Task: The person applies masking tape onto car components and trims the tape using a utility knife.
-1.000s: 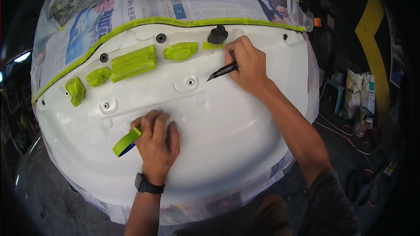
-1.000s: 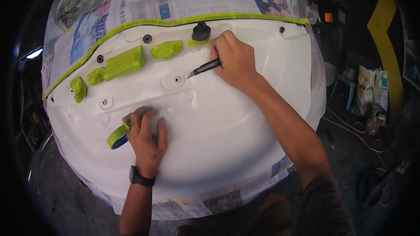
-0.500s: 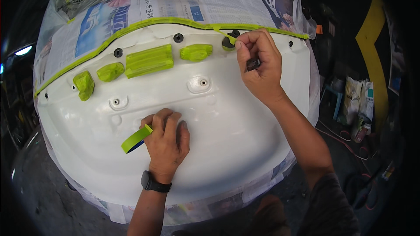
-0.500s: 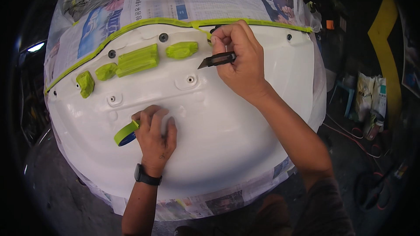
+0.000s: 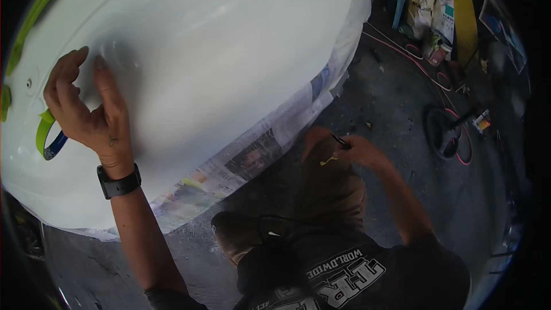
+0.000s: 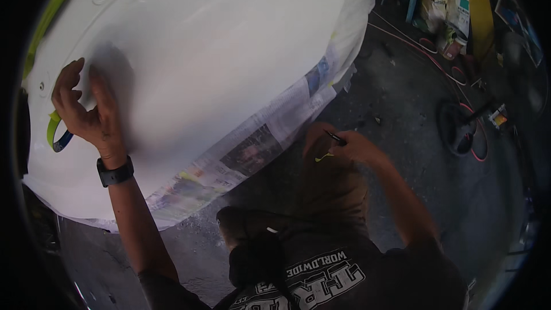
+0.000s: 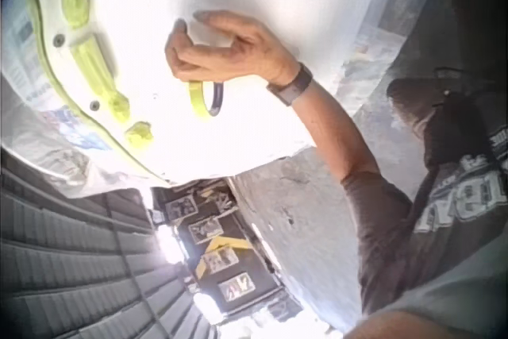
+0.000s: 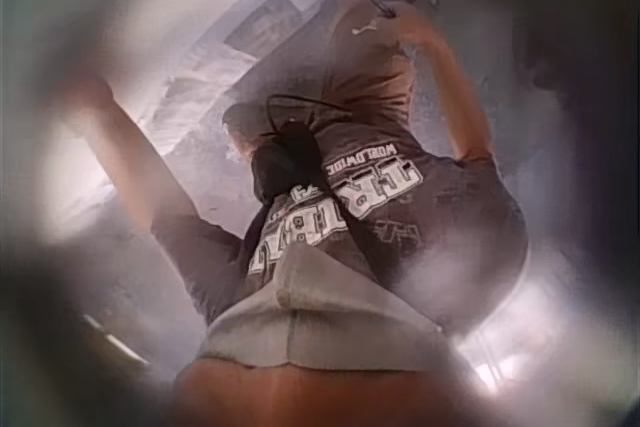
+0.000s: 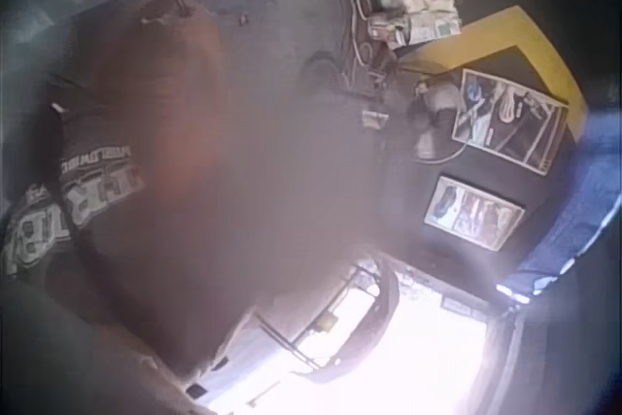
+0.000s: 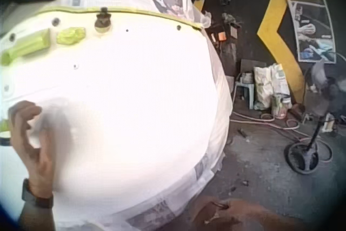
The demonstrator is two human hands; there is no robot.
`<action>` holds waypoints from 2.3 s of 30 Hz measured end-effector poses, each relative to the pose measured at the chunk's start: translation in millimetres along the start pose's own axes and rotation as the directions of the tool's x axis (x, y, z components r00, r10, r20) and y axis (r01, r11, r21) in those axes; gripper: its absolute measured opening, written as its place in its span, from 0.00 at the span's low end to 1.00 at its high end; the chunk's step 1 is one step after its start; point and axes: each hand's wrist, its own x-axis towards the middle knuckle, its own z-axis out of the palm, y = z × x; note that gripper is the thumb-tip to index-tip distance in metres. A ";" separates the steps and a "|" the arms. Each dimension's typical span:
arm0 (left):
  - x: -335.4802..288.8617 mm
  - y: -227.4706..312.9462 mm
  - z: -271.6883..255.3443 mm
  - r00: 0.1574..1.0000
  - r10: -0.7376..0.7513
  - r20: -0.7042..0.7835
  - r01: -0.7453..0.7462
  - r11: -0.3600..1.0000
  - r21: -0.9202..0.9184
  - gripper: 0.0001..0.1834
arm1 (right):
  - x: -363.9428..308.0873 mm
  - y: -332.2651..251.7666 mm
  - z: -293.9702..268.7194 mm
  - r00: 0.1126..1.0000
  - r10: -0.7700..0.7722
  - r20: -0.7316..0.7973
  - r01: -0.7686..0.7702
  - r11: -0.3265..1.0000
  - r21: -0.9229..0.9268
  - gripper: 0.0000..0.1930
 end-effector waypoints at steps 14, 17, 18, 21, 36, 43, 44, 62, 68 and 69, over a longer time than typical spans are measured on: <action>-68.3 165.7 -84.5 0.605 -0.587 0.538 0.779 0.294 -0.554 0.37 | -11.4 46.0 34.3 0.778 -0.095 -0.621 -0.046 0.977 -0.207 0.13; -94.6 176.9 -73.1 0.517 -0.484 0.706 0.834 0.101 -0.542 0.42 | -23.5 -47.0 59.1 0.916 -0.126 -0.380 0.305 0.835 0.458 0.15; -95.1 181.2 -71.9 0.467 -0.444 0.765 0.867 0.058 -0.495 0.41 | -33.5 -82.8 66.2 0.944 -0.160 -0.290 0.304 0.765 0.568 0.16; -94.6 186.3 -78.1 0.490 -0.377 0.786 0.868 0.127 -0.480 0.39 | -37.4 -151.5 90.3 0.827 -0.506 -0.244 0.554 0.664 0.502 0.17; -119.9 170.4 -90.5 0.675 -0.229 0.702 0.657 0.620 -0.430 0.19 | -5.7 -192.2 80.7 0.530 -0.815 -0.234 0.844 0.535 0.047 0.06; -92.2 167.2 -90.1 0.380 -0.306 0.873 0.902 0.330 -0.277 0.25 | -12.4 -216.6 69.9 0.447 -0.889 -0.094 0.891 0.452 -0.038 0.07; -91.2 167.0 -91.5 0.326 -0.303 0.896 0.934 0.248 -0.257 0.28 | -12.5 -219.6 70.1 0.435 -0.895 -0.095 0.896 0.441 -0.055 0.07; -45.2 118.2 -84.0 0.386 -0.360 0.849 0.826 -0.275 -0.493 0.28 | -32.3 -230.9 27.5 0.560 -0.819 -0.125 0.782 0.573 -0.246 0.12; -41.3 116.0 -90.1 0.413 -0.346 0.842 0.872 -0.117 -0.475 0.31 | -41.1 -249.3 46.6 0.404 -0.909 -0.097 0.821 0.407 -0.401 0.09; -43.2 115.7 -88.8 0.428 -0.328 0.842 0.865 -0.122 -0.487 0.33 | -40.7 -250.2 47.3 0.404 -0.910 -0.096 0.821 0.407 -0.400 0.09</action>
